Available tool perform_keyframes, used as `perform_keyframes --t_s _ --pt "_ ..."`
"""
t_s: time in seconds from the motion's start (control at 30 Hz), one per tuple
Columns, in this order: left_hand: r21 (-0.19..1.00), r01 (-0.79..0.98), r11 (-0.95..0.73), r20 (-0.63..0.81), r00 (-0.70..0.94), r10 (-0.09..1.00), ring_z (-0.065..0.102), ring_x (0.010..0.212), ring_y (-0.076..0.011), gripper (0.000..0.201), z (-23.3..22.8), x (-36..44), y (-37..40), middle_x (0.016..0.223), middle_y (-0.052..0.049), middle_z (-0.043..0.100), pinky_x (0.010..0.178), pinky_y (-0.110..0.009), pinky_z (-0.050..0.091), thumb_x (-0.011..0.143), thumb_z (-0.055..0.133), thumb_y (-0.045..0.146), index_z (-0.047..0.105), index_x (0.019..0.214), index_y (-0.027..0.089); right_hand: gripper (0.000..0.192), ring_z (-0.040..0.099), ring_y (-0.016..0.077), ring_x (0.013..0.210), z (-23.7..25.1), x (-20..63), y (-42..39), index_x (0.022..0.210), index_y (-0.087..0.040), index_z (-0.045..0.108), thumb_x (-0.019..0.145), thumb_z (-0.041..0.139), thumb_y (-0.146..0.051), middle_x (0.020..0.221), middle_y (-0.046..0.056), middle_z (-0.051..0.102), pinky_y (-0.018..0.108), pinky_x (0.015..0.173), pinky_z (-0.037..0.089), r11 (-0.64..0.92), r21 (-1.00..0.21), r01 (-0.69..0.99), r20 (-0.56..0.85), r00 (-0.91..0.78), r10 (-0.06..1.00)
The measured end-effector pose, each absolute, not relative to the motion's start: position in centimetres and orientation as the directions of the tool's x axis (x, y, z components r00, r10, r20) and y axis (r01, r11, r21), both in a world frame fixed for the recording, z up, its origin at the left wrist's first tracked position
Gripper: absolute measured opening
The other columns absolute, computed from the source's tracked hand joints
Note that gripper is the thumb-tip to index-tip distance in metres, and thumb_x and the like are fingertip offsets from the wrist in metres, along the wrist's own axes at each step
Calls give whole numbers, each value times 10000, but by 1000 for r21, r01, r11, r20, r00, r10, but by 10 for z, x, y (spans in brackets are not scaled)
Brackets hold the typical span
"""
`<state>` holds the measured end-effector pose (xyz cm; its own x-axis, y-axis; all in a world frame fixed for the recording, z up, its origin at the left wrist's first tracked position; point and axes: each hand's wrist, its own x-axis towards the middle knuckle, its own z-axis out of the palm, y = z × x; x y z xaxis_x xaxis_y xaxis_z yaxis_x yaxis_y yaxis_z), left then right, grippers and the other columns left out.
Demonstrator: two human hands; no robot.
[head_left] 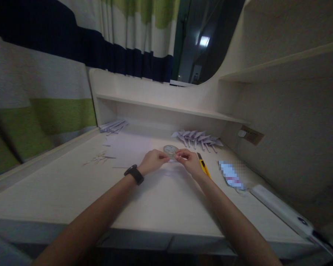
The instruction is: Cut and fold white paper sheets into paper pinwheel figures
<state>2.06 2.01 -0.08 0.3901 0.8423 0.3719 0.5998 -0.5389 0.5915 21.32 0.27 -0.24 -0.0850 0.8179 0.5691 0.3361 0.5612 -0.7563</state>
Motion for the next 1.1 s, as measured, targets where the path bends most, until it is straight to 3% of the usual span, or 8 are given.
perform_keyframes --t_s 0.2,0.63,0.9,1.1 --pt "556 615 -559 383 407 829 499 545 -125 357 -1 23 18 567 -10 600 510 -235 252 808 512 432 715 704 157 113 617 206 860 -3 210 -1 652 -181 680 683 689 -290 887 78 667 335 799 461 548 -746 380 542 -134 830" --pt "601 570 -560 395 397 828 481 533 -126 427 -4 25 17 544 -7 567 485 -224 253 811 489 501 710 695 154 88 621 210 827 -7 205 0 644 -191 672 660 699 -273 846 73 678 325 768 460 569 -703 427 587 -104 803" --pt "625 560 -544 366 405 838 526 547 -133 358 1 25 14 582 -16 631 488 -223 279 815 503 433 737 777 165 142 622 202 799 -12 205 2 714 -180 666 673 677 -315 839 62 687 304 702 474 498 -748 438 522 -75 850" --pt "627 561 -540 353 413 839 601 656 -178 347 2 25 13 698 -37 698 561 -238 357 771 564 467 746 828 177 147 603 177 659 -13 204 1 694 -159 652 654 676 -298 696 40 669 290 645 467 427 -790 439 448 -62 892"
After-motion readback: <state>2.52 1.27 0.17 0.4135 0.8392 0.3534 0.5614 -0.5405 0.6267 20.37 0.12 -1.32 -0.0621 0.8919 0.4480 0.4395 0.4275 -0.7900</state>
